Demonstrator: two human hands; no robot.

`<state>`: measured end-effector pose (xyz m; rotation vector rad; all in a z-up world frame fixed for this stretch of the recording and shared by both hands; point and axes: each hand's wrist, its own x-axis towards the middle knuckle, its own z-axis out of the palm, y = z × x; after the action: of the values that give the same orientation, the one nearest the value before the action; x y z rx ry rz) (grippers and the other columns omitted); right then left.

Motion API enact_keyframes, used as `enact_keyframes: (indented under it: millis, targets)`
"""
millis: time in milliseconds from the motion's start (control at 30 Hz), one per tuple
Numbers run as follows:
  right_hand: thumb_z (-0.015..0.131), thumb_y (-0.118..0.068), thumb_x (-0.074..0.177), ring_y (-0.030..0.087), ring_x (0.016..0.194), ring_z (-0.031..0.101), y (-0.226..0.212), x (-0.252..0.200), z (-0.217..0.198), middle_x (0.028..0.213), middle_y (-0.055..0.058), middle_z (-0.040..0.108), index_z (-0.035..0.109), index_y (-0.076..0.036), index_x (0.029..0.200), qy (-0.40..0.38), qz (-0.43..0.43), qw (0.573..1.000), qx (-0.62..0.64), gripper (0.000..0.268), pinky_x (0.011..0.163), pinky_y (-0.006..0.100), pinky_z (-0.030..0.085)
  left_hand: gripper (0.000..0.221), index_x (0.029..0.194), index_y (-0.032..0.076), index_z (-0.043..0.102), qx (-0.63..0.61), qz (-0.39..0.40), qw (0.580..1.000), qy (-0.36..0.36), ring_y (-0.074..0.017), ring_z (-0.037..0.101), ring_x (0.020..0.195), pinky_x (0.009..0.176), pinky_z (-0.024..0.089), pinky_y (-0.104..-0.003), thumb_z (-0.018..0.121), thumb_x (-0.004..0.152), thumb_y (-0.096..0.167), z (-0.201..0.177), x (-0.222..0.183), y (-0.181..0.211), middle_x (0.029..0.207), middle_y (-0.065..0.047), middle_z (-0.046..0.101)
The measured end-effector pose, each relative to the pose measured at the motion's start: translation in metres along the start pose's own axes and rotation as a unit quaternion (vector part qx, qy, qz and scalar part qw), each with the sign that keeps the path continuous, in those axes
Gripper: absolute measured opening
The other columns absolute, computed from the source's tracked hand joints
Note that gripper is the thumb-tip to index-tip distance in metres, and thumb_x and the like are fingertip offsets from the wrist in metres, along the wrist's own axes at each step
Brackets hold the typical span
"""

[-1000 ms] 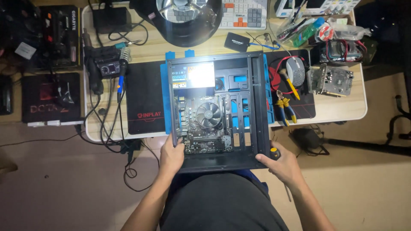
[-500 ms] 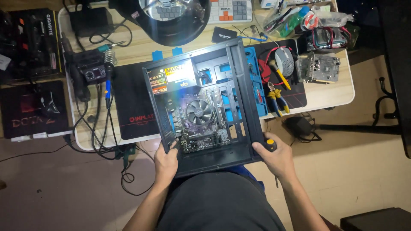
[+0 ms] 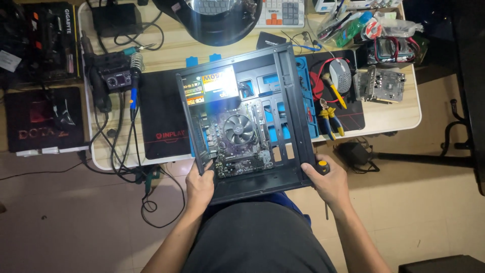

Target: Using a screwdriver to install or remove components inside a computer case on a repair bench.

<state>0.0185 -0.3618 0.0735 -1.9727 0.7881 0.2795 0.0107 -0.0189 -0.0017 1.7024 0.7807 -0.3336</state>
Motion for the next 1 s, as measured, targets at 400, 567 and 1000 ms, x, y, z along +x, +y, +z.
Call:
enact_keyframes:
  millis: [400,567,1000]
  targets:
    - [0.096,-0.024,0.085,0.03,0.06,0.066,0.023,-0.001,0.007,0.074,0.025,0.067,0.079,-0.003,0.118,0.012,0.011,0.998,0.053,0.043,0.049,0.035,0.057,0.063,0.149,0.0,0.069,0.028,0.009,0.999,0.016,-0.0402,0.062,0.145,0.121,0.052,-0.051,0.057,0.088,0.005,0.005,-0.012,0.011,0.145,-0.026,0.073]
    - [0.097,-0.022,0.085,0.029,0.056,0.067,0.019,-0.001,0.006,0.07,0.023,0.067,0.08,-0.004,0.116,0.02,-0.002,0.998,0.061,0.039,0.047,0.034,0.057,0.068,0.155,0.002,0.065,0.023,-0.002,1.0,0.012,-0.0379,0.061,0.147,0.12,0.053,-0.051,0.056,0.088,0.003,0.005,-0.008,0.014,0.147,-0.023,0.073]
    - [0.09,-0.027,0.09,0.029,0.065,0.069,0.039,0.013,-0.002,0.089,0.026,0.075,0.075,-0.007,0.137,0.005,-0.051,0.994,0.101,0.053,0.055,0.037,0.061,0.049,0.135,-0.001,0.075,-0.044,0.057,0.997,0.033,-0.0376,0.075,0.126,0.104,0.06,-0.053,0.063,0.088,0.001,0.006,0.022,-0.022,0.125,-0.027,0.08]
